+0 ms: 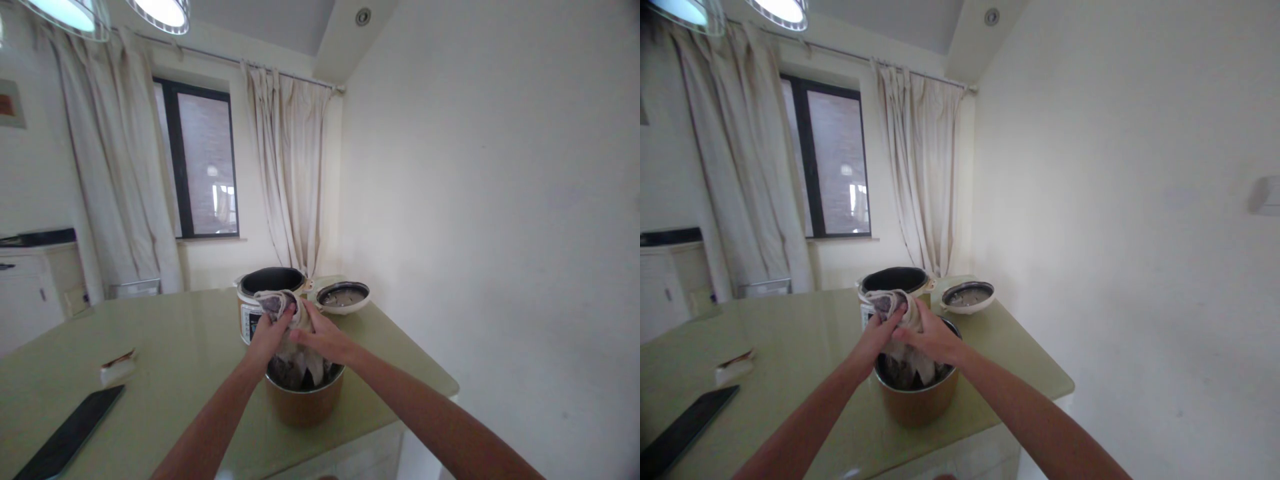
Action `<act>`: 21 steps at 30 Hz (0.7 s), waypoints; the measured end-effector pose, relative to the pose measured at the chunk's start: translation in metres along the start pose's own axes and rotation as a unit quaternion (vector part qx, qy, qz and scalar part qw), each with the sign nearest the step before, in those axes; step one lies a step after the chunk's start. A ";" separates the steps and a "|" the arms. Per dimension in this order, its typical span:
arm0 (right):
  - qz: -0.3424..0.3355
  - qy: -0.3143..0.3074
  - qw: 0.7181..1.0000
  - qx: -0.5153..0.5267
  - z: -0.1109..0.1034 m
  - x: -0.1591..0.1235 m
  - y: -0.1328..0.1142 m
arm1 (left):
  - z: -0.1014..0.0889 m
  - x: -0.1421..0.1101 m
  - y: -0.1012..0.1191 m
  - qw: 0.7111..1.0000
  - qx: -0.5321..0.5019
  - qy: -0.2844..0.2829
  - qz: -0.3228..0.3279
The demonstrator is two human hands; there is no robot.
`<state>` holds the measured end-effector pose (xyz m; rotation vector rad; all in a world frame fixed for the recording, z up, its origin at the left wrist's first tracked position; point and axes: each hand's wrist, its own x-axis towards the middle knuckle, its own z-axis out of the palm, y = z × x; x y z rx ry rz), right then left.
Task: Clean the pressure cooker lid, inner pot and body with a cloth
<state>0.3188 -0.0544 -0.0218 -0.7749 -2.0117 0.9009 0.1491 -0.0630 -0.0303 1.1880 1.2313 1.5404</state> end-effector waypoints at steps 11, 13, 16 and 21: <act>0.111 0.198 0.957 0.182 -0.037 0.021 0.018 | -0.012 0.011 0.017 0.984 -0.072 -0.162 0.010; 0.111 0.218 0.953 0.177 -0.047 0.019 0.015 | -0.013 0.010 0.011 0.989 -0.081 -0.120 0.024; 0.049 0.169 0.975 0.139 -0.067 -0.001 0.004 | -0.024 0.000 0.001 0.989 -0.075 -0.122 0.045; 0.053 -0.201 0.974 0.090 -0.103 -0.061 -0.020 | -0.079 -0.033 -0.034 0.927 0.201 -0.289 0.133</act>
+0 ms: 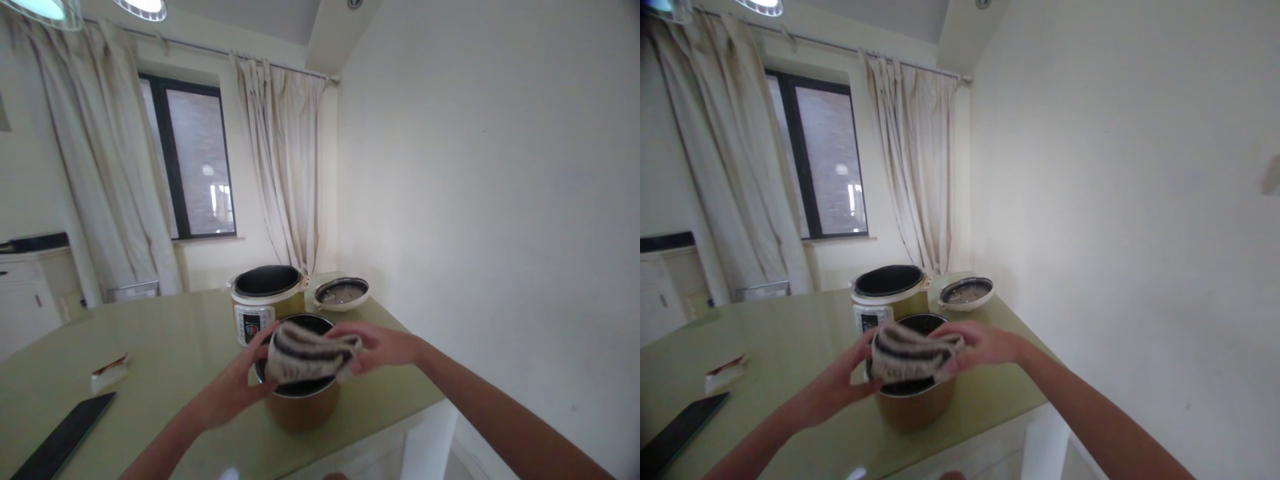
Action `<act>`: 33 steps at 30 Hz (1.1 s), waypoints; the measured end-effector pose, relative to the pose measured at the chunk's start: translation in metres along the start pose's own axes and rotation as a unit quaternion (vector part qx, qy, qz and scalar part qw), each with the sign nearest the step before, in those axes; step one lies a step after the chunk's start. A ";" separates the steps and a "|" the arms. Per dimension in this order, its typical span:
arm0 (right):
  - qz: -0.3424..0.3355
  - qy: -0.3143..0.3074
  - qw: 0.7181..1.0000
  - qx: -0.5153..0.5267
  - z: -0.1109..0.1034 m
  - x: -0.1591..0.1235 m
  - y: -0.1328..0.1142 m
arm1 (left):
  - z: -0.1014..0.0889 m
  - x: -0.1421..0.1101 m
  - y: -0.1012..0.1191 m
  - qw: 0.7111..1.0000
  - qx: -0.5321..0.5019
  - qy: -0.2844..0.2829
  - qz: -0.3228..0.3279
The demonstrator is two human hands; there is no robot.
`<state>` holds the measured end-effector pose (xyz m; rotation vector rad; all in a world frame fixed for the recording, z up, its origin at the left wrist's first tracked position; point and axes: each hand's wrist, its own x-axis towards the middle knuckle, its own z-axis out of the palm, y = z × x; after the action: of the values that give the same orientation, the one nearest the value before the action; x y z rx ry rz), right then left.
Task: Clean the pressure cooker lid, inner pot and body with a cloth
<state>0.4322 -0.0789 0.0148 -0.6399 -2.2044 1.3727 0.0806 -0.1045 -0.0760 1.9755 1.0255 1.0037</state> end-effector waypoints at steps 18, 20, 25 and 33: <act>-0.046 -0.093 0.843 -0.527 0.051 0.055 0.080 | 0.002 -0.010 -0.046 0.966 0.253 -0.055 0.025; -0.072 -0.123 0.821 -0.552 0.022 0.048 0.074 | 0.002 -0.011 -0.049 0.967 0.249 -0.046 0.023; -0.033 -0.084 0.834 -0.545 0.052 0.049 0.076 | 0.023 -0.017 -0.051 0.954 0.296 -0.007 0.036; 0.046 -0.015 0.828 -0.559 0.127 0.074 0.090 | 0.048 -0.026 -0.026 0.914 0.406 -0.010 -0.019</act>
<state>0.3101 -0.0868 -0.1073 -1.0849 -2.8903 -0.0647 0.1026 -0.1256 -0.1286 2.5811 1.6418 0.5553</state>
